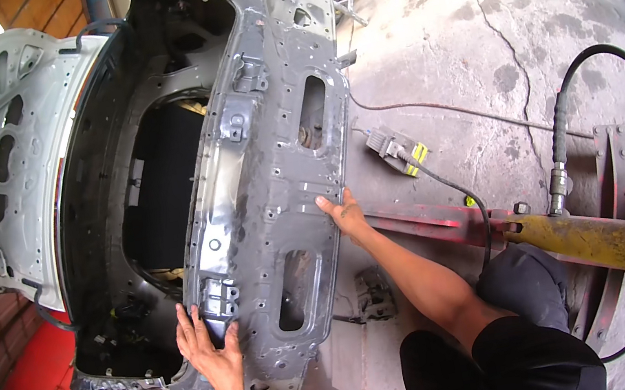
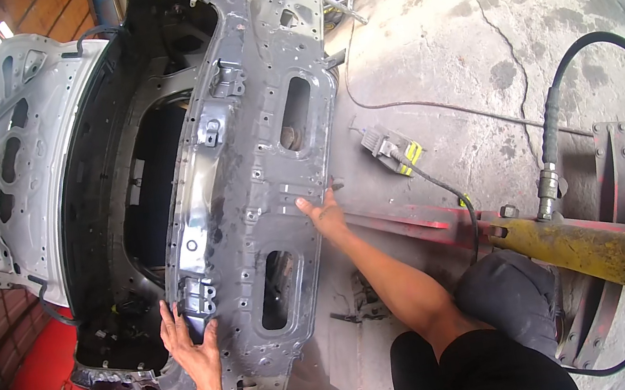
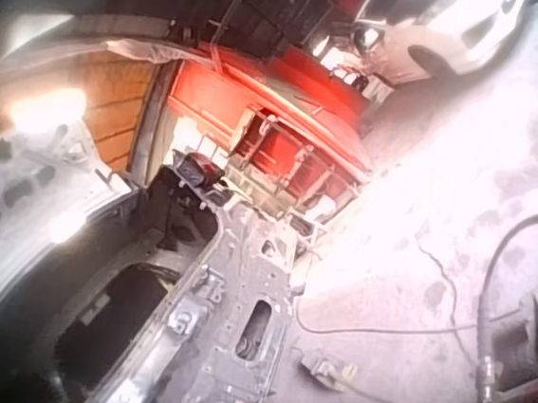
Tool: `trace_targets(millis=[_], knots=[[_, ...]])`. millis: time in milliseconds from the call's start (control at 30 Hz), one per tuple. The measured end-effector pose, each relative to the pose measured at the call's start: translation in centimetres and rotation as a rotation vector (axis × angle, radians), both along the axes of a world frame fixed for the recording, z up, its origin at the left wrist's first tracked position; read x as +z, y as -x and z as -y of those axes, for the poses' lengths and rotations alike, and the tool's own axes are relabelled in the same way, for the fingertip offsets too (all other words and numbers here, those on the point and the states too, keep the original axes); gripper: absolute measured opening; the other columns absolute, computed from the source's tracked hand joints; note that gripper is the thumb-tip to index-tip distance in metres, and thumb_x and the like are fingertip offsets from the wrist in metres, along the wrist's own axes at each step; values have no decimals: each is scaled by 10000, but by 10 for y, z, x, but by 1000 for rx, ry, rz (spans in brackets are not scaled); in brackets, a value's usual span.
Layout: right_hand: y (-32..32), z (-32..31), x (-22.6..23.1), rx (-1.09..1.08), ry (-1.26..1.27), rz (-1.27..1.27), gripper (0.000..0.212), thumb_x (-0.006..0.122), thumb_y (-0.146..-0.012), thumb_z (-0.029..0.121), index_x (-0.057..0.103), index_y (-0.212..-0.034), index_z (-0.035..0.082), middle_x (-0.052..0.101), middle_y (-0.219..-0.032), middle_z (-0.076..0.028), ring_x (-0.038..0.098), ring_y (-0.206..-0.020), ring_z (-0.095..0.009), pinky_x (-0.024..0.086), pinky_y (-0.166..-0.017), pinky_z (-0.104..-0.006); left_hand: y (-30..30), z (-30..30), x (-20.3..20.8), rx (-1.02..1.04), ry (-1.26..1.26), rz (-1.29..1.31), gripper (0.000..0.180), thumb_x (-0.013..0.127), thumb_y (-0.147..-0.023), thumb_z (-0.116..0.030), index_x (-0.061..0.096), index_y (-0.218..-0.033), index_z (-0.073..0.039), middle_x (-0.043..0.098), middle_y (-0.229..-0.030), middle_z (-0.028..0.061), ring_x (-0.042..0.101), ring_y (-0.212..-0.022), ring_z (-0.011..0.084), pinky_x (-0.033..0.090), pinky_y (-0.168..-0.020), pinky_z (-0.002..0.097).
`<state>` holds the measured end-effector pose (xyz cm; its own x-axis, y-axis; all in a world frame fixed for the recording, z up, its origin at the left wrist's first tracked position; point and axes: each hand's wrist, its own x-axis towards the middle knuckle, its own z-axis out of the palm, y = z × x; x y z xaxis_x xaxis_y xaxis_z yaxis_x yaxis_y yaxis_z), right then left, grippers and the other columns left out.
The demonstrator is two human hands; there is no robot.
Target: The person aligns a metal car panel against the rear frame of a vehicle by hand, removes it, and sets it on the ground. Then, the person walks across the workshop, retrieves a car bumper panel from an overhead storage area, and carries it back.
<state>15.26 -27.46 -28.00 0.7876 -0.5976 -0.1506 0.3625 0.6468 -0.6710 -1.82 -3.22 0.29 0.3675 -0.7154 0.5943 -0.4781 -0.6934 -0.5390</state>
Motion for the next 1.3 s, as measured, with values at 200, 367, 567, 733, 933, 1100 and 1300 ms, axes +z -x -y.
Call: trace_targets(millis=[200, 367, 567, 733, 933, 1100, 1300], knots=[[-11, -7, -3, -48, -23, 28, 1033, 757, -852, 459, 166, -1549, -22, 534, -1371, -258, 633, -1111, -338, 568, -765, -466, -3, -3, 0, 4, -18, 22, 708, 736, -796, -301, 515, -1370, 48, 421, -1536, 180, 439, -1271, 436, 312, -1091, 525], [-16, -6, -6, -56, -17, 58, 976, 757, -859, 442, 216, -1523, -27, 552, -1342, -245, 637, -1099, -331, 576, -744, -457, -1, -1, -2, 11, -15, 35, 696, 707, -822, -337, 514, -1364, 53, 421, -1539, 168, 445, -1251, 435, 315, -1080, 528], [-23, -7, -9, -66, 4, 26, 956, 763, -858, 426, 231, -1517, -19, 574, -1311, -232, 646, -1075, -318, 585, -727, -448, -2, -2, 0, 40, -53, 62, 706, 703, -845, -406, 523, -1340, 65, 399, -1552, 177, 436, -1285, 425, 328, -1079, 517], [-31, -8, -14, -80, -6, 47, 926, 766, -858, 418, 257, -1501, -12, 565, -1321, -234, 639, -1091, -325, 585, -744, -461, 0, 2, -1, 26, -43, 54, 690, 701, -815, -331, 520, -1361, 49, 409, -1541, 186, 432, -1263, 445, 311, -1085, 535], [-32, -8, -18, -63, -2, 45, 877, 749, -879, 398, 265, -1492, -1, 531, -1359, -237, 617, -1129, -336, 580, -763, -467, -1, -2, -1, -3, -27, 34, 688, 705, -815, -312, 511, -1371, 43, 408, -1539, 192, 423, -1279, 452, 302, -1098, 536], [-36, -8, -19, -37, -12, 14, 870, 742, -884, 405, 266, -1494, 7, 563, -1326, -211, 636, -1083, -324, 578, -725, -473, -3, -5, -1, -4, -19, 23, 676, 706, -827, -302, 506, -1376, 40, 406, -1541, 189, 423, -1282, 452, 302, -1100, 534], [-43, -11, -23, -66, 4, 23, 804, 737, -887, 410, 318, -1448, 16, 604, -1255, -187, 663, -1007, -299, 582, -670, -455, -1, -3, -1, 18, -26, 23, 682, 711, -826, -309, 503, -1378, 34, 402, -1546, 182, 426, -1283, 443, 305, -1096, 532]])
